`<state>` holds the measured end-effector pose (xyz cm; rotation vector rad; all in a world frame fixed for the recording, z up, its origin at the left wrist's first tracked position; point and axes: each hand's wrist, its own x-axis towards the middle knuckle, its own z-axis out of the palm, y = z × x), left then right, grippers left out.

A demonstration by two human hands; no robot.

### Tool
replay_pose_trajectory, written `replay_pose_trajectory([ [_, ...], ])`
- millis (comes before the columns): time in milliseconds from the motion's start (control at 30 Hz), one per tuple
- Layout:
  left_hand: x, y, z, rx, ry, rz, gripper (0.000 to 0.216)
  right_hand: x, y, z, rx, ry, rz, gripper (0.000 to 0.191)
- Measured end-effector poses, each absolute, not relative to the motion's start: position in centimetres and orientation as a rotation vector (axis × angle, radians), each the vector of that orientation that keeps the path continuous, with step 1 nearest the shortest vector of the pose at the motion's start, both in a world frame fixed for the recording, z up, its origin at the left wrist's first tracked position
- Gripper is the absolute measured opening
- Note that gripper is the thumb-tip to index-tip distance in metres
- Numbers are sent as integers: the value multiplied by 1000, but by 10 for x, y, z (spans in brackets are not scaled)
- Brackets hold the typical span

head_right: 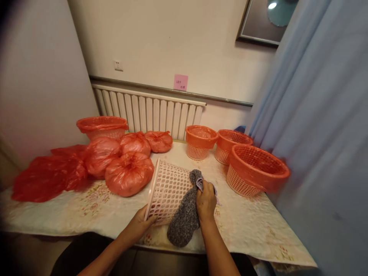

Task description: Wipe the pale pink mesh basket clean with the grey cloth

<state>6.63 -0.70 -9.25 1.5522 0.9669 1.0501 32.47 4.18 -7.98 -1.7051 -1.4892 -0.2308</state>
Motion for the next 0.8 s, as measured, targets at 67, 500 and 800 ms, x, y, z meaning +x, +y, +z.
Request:
replay_pose_trajectory([
  [67, 69, -9, -88, 1538, 964, 1064, 37, 323, 40, -81, -1714, -1481, -239, 31],
  [500, 75, 1, -76, 1439, 930, 1112, 41, 298, 12, -87, -1609, -1411, -174, 30],
  [800, 81, 1, -80, 1493, 882, 1161, 52, 199, -14, -65, -1316, -1691, -54, 42],
])
